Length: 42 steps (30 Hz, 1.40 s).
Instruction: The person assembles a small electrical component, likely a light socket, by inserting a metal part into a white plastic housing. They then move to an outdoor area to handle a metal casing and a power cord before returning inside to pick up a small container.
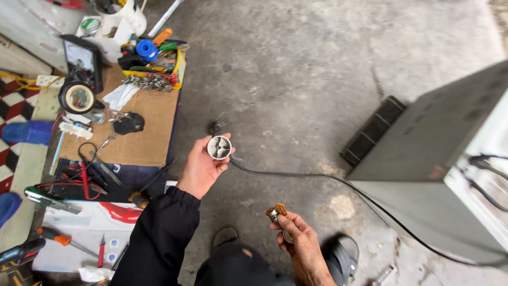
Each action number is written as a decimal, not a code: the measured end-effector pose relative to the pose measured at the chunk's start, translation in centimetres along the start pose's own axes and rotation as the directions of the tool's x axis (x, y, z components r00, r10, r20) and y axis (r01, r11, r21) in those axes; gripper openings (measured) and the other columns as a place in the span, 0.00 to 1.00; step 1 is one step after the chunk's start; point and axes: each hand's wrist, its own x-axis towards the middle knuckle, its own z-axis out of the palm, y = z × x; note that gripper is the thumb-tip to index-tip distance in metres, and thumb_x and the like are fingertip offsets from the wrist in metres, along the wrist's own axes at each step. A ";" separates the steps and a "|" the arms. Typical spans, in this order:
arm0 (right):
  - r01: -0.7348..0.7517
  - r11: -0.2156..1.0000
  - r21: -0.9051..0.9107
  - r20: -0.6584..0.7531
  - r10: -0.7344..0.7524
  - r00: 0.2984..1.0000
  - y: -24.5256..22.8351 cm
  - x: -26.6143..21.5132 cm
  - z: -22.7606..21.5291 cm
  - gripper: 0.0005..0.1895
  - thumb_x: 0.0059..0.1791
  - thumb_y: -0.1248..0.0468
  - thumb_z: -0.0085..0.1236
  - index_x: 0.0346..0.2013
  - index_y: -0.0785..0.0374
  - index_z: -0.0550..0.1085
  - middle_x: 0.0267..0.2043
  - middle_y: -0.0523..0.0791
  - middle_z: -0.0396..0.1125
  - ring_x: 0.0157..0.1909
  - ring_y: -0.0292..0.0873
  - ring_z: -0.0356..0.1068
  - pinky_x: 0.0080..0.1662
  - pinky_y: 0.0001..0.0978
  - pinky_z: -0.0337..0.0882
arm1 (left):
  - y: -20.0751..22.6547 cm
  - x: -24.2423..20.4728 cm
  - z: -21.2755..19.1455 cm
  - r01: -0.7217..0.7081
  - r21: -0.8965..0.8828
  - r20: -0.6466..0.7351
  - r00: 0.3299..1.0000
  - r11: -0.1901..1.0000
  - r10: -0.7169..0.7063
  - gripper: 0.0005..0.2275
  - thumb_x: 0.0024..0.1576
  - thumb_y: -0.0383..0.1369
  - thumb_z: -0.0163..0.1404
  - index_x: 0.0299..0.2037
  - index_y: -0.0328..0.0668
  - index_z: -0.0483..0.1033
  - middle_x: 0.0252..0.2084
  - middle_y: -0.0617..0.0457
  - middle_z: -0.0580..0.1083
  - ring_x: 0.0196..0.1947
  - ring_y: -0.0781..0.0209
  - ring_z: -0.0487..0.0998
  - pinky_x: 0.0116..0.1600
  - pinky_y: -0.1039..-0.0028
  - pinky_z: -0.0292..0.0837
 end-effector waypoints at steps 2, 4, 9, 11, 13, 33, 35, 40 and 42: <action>0.102 0.994 0.040 0.021 -0.103 0.995 -1.0 -2.7 -1.6 0.09 0.55 0.64 0.64 0.48 0.65 0.80 0.39 0.56 0.81 0.24 0.40 0.64 0.29 0.31 0.57 | -0.9 -2.4 2.6 -0.001 0.020 0.070 0.998 1.000 0.000 0.27 0.63 0.46 0.49 0.66 0.36 0.81 0.48 0.39 0.81 0.33 0.61 0.76 0.36 0.76 0.70; 0.205 0.975 0.083 0.031 -0.209 0.978 -2.3 -5.9 -2.7 0.11 0.55 0.65 0.63 0.49 0.68 0.80 0.39 0.57 0.81 0.23 0.39 0.64 0.26 0.30 0.56 | -1.5 -4.4 4.1 0.001 0.043 0.144 0.990 0.999 -0.007 0.28 0.63 0.46 0.49 0.67 0.34 0.80 0.48 0.37 0.81 0.31 0.60 0.75 0.35 0.75 0.70; 0.381 0.918 0.110 0.007 -0.384 0.923 -9.8 -17.4 -7.6 0.07 0.54 0.63 0.66 0.41 0.64 0.79 0.38 0.54 0.81 0.22 0.40 0.60 0.30 0.31 0.54 | -2.6 -9.5 9.3 -0.041 0.078 0.375 0.927 0.996 0.009 0.29 0.67 0.49 0.49 0.70 0.33 0.77 0.48 0.39 0.80 0.34 0.62 0.76 0.35 0.76 0.69; 0.480 0.869 0.118 -0.017 -0.482 0.876 -11.7 -20.5 -11.7 0.07 0.54 0.64 0.65 0.43 0.64 0.80 0.36 0.53 0.81 0.21 0.38 0.61 0.28 0.29 0.55 | -2.6 -12.1 12.4 -0.069 0.135 0.388 0.921 0.988 0.012 0.29 0.67 0.51 0.49 0.69 0.35 0.78 0.48 0.40 0.80 0.34 0.61 0.76 0.37 0.77 0.69; 0.548 0.828 0.117 -0.006 -0.551 0.835 -13.6 -23.1 -15.8 0.08 0.54 0.64 0.65 0.45 0.64 0.81 0.35 0.51 0.81 0.21 0.36 0.62 0.27 0.28 0.56 | -2.6 -14.7 14.5 -0.113 0.182 0.366 0.930 0.977 0.040 0.29 0.67 0.52 0.50 0.68 0.36 0.78 0.48 0.40 0.79 0.34 0.61 0.76 0.38 0.77 0.69; 0.485 0.836 -0.258 -0.333 -0.548 0.767 -29.0 -9.6 -34.6 0.11 0.61 0.60 0.58 0.50 0.67 0.77 0.33 0.51 0.75 0.21 0.35 0.58 0.25 0.26 0.54 | -8.9 -23.2 34.3 -0.030 0.437 0.443 0.877 0.899 -0.186 0.26 0.66 0.49 0.48 0.63 0.33 0.81 0.47 0.38 0.81 0.34 0.55 0.75 0.38 0.68 0.71; 0.457 0.833 -0.311 -0.343 -0.547 0.764 -28.9 -10.7 -34.1 0.13 0.61 0.58 0.57 0.53 0.66 0.77 0.35 0.51 0.76 0.23 0.36 0.60 0.27 0.27 0.57 | -10.0 -22.5 35.1 -0.015 0.427 0.455 0.868 0.904 -0.201 0.26 0.65 0.48 0.50 0.63 0.34 0.80 0.47 0.38 0.81 0.34 0.55 0.75 0.38 0.68 0.71; 0.407 0.805 -0.431 -0.412 -0.577 0.705 -28.4 -15.6 -33.3 0.16 0.61 0.61 0.52 0.58 0.69 0.77 0.42 0.51 0.76 0.29 0.38 0.62 0.33 0.29 0.61 | -11.7 -20.7 36.5 0.054 0.461 0.402 0.877 0.886 -0.262 0.23 0.65 0.49 0.50 0.59 0.39 0.77 0.49 0.36 0.82 0.36 0.54 0.76 0.40 0.68 0.71; 0.639 0.769 0.003 -0.341 -0.600 0.723 -26.9 -18.3 -33.8 0.08 0.61 0.67 0.55 0.53 0.67 0.78 0.38 0.48 0.69 0.30 0.38 0.63 0.34 0.29 0.68 | -12.3 -20.0 36.7 0.074 0.495 0.399 0.866 0.866 -0.302 0.22 0.66 0.49 0.49 0.58 0.38 0.78 0.48 0.36 0.81 0.35 0.54 0.76 0.40 0.68 0.72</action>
